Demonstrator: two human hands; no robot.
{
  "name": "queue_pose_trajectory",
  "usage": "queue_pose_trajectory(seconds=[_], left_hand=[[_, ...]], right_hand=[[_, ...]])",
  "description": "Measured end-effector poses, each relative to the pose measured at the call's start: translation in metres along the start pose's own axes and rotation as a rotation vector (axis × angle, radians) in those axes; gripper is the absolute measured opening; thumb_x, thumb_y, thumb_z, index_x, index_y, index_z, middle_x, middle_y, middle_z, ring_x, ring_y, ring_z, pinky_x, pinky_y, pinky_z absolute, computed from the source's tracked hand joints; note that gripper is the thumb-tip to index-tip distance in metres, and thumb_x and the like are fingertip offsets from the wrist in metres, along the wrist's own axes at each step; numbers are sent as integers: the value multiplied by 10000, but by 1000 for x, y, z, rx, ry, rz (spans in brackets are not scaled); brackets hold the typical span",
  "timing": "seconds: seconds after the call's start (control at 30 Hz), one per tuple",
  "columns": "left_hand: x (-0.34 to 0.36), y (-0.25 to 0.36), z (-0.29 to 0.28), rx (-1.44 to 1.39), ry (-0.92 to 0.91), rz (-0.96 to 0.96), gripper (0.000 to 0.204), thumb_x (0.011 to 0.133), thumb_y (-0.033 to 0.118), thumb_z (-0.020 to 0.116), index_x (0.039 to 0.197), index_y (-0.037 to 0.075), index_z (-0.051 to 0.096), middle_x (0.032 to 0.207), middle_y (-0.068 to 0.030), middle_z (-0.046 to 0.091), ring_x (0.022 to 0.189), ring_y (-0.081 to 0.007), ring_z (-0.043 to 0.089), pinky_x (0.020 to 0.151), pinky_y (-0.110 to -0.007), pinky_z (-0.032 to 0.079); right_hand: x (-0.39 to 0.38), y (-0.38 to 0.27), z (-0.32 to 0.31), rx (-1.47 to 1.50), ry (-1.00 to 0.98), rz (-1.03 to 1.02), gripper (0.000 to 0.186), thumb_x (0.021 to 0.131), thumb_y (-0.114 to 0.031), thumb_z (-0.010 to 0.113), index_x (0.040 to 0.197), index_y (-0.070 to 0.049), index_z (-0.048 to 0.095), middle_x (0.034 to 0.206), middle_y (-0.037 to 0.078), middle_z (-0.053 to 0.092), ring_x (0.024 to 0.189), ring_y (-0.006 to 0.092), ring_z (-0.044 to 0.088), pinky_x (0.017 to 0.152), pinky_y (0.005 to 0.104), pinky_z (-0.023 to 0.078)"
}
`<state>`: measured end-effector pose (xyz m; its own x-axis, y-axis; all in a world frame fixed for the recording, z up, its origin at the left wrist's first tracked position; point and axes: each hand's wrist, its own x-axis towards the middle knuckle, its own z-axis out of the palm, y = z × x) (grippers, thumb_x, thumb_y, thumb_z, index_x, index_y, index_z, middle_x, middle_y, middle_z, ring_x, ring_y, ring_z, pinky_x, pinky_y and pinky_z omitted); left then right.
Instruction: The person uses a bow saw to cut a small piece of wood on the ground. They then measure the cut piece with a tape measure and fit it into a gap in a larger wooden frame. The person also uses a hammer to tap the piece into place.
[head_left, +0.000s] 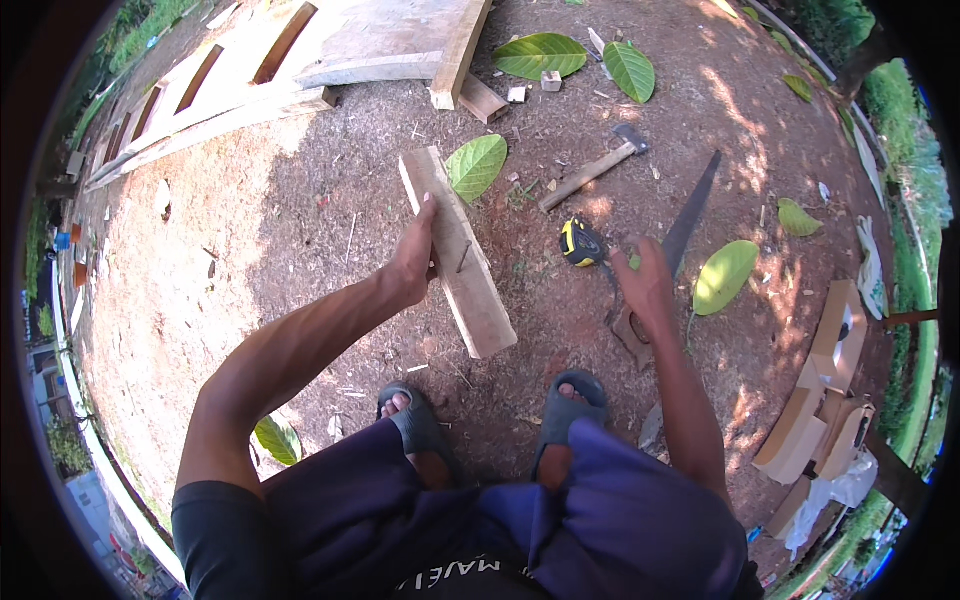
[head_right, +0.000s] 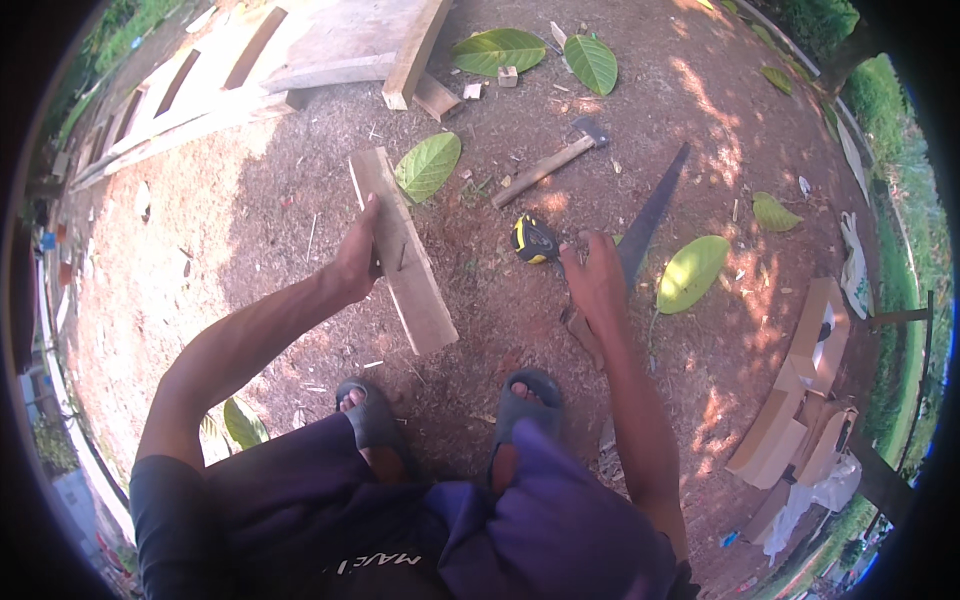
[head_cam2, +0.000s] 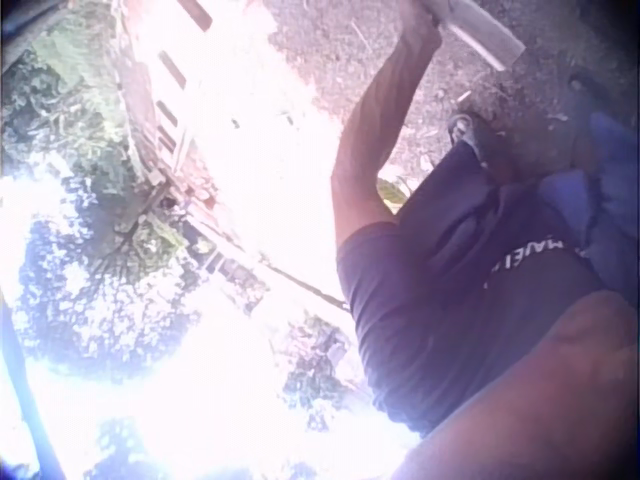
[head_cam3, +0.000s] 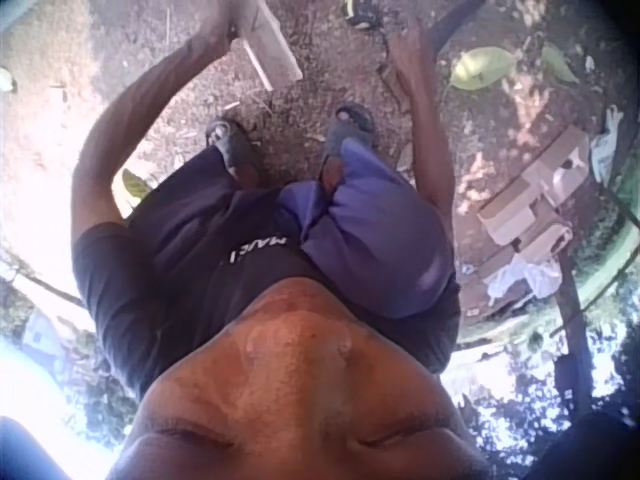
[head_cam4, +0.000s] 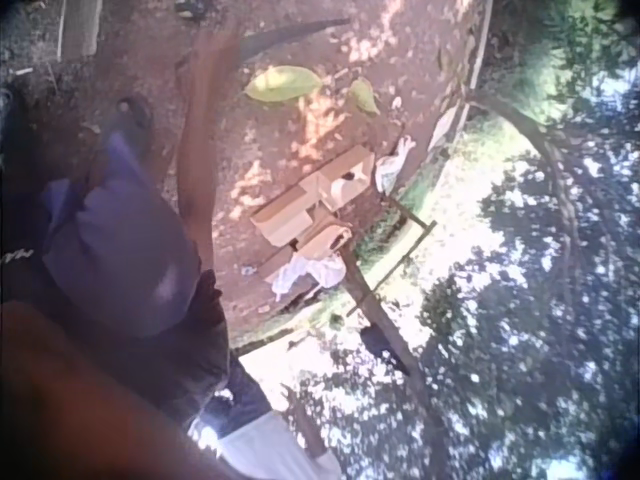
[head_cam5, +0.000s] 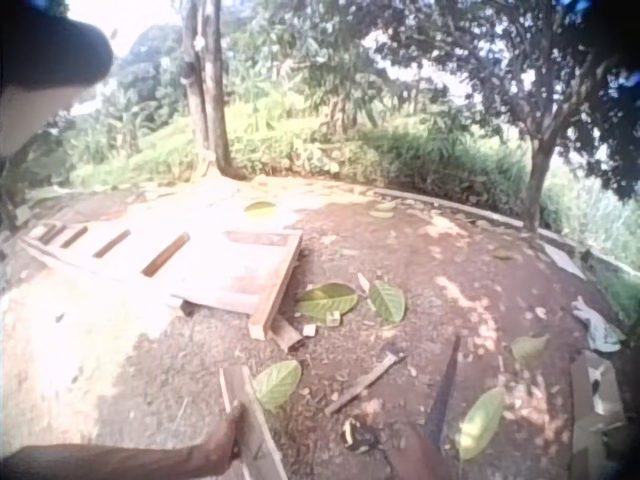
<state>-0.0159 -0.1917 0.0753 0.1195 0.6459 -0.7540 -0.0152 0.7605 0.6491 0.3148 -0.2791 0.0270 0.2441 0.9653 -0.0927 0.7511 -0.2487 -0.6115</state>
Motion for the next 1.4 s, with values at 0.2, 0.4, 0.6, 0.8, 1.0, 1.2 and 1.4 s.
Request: queue_pose_trajectory(seconds=[0.2,0.4,0.6,0.8,1.0,1.2,1.4], left_hand=[[17,-11,-24,6,17,-109,790,1057,629,193,1553,16,250,1469,-290,450,1372,-408,459,1128,-558,378],[-32,-24,-75,798,-258,-417,834,1009,683,325,1462,-14,397,1334,-252,579,1229,-370,594,1022,-518,489],[-41,-14,-116,1504,-113,388,822,889,466,737,1484,19,387,1452,-225,493,1320,-388,524,1120,-517,435],[31,-40,-112,1711,64,770,932,796,473,814,1552,177,355,1535,-65,444,1493,-287,319,1278,-542,152],[27,-44,-119,1639,24,722,820,802,603,720,1456,156,508,1357,-91,567,1366,-284,460,1246,-544,231],[7,-74,-143,1377,353,654,763,891,655,618,1399,88,559,1232,-132,616,1198,-299,551,1063,-482,438],[8,-86,-132,1251,423,508,648,998,600,499,1343,61,598,1120,-162,623,1040,-317,630,926,-467,544]], right_hand=[[104,-42,37,-233,-205,77,576,962,-478,601,1237,26,636,1224,265,667,1172,417,628,1001,488,491],[141,-64,62,-404,-372,172,600,932,-564,595,1082,-7,757,1145,257,712,1106,423,676,942,497,536],[153,-35,77,-214,-308,251,546,861,-498,677,976,30,758,994,257,739,979,423,714,867,478,545],[160,-23,65,40,-120,387,401,840,-365,697,886,32,726,844,228,723,797,337,728,721,453,557],[168,40,-24,717,-134,609,189,902,-255,600,977,-85,569,707,7,540,495,140,512,434,314,474],[49,-40,-38,1036,-122,355,267,1020,-347,595,1036,-94,510,725,0,499,529,75,499,390,252,394],[12,-128,-19,921,-420,256,297,1082,-319,497,1075,-27,548,718,9,499,489,75,478,390,253,419]])
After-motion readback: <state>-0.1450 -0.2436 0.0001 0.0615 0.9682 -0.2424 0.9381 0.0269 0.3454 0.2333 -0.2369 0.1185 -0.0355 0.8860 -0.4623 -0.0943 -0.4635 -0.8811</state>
